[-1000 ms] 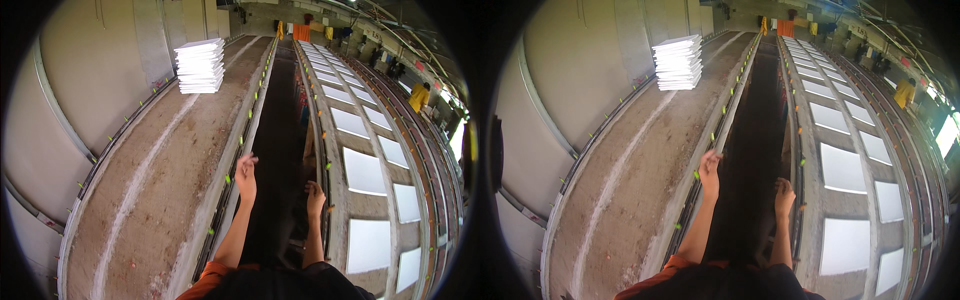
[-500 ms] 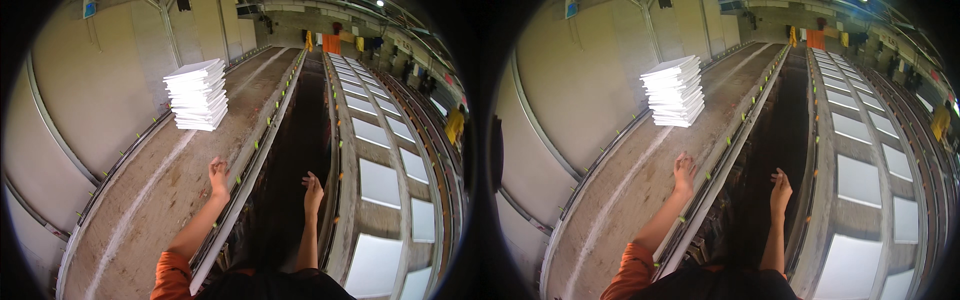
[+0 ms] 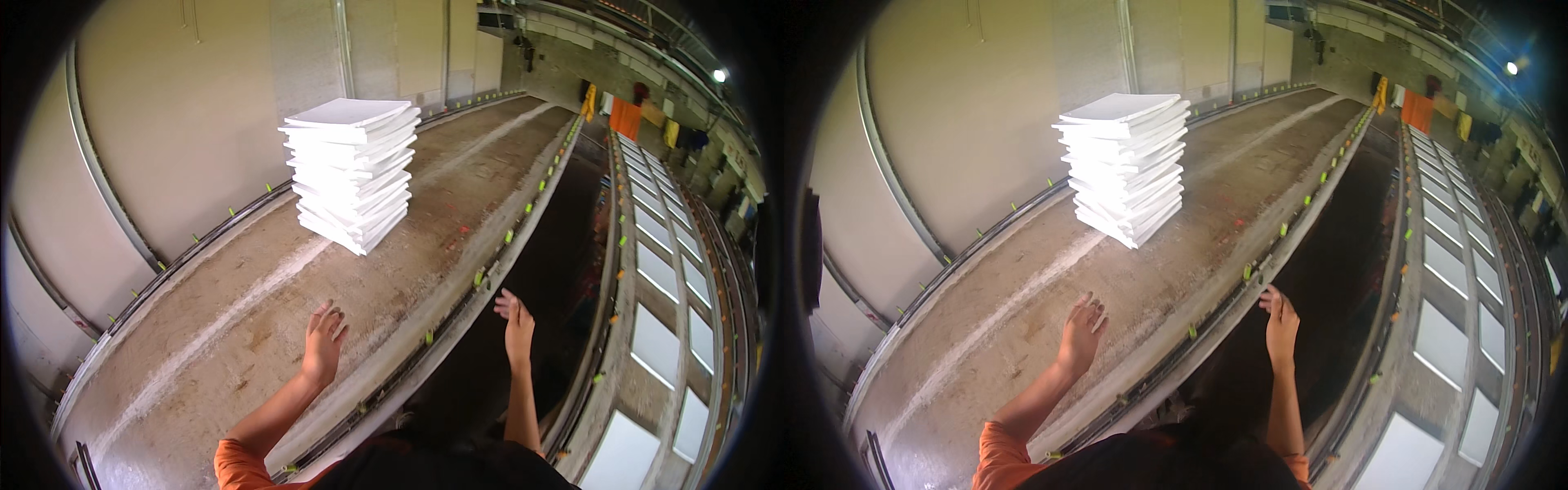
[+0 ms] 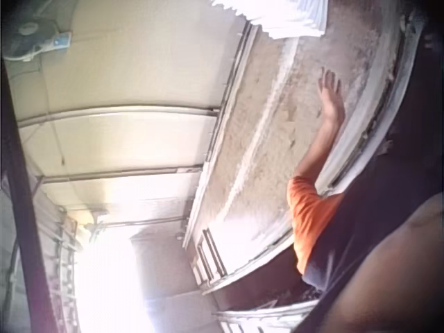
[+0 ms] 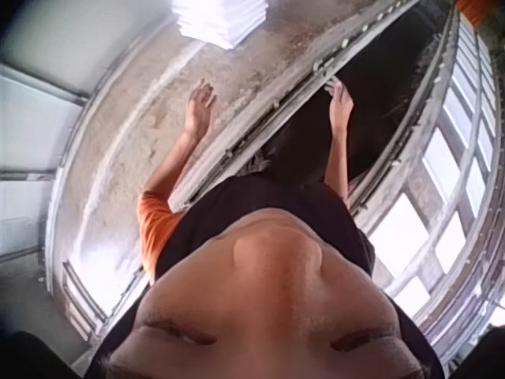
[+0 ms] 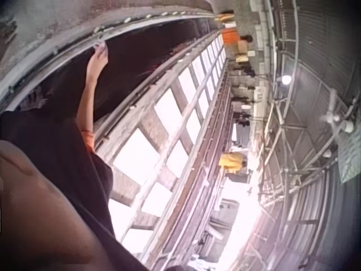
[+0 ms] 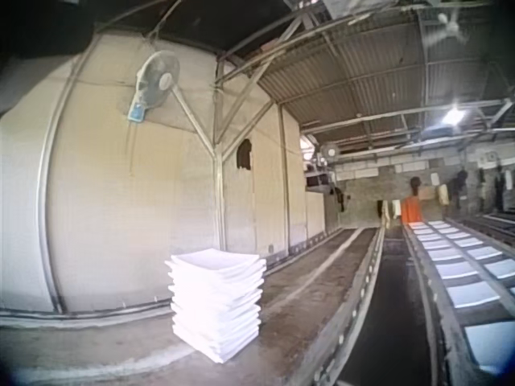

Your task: The person repeatedly picks up white square tiles from a stack on a conveyor belt and places them into a wooden frame. They align each tile within the frame and then move the frame aside to make space for the next tile. The process is repeated continuously throughout the video.

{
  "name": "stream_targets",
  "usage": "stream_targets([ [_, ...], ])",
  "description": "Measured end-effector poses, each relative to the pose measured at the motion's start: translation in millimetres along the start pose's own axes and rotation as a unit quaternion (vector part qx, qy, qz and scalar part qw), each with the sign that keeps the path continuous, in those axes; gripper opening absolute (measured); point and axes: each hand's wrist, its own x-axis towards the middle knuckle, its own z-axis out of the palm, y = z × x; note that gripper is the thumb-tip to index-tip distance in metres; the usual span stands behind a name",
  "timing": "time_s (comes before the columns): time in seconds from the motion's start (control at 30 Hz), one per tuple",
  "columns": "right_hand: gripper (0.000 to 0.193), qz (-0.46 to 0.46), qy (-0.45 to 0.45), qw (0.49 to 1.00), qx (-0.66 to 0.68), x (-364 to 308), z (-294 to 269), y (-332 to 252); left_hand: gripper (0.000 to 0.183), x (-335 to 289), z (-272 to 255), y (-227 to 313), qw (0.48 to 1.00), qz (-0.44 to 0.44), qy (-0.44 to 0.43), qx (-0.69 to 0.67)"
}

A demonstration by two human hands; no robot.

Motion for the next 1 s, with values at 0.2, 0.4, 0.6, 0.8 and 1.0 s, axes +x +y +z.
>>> stream_targets([
  [0.2,0.033,-0.16,-0.061,0.985,-0.011,162,42,-28,0.054,66,74,44,0.985,0.169,0.029,0.023],
  [0.4,0.03,-0.271,-0.138,0.952,0.019,312,109,-62,0.052,119,142,76,0.938,0.325,0.069,0.102],
  [0.6,0.031,-0.311,-0.202,0.926,0.077,413,204,-73,0.052,207,175,105,0.888,0.365,0.167,0.225],
  [0.8,0.034,-0.281,-0.255,0.919,0.107,447,259,-84,0.042,264,195,118,0.779,0.324,0.347,0.41],
  [1.0,0.025,-0.345,-0.183,0.919,0.048,438,283,-88,0.036,278,180,123,0.76,0.347,0.376,0.401],
])
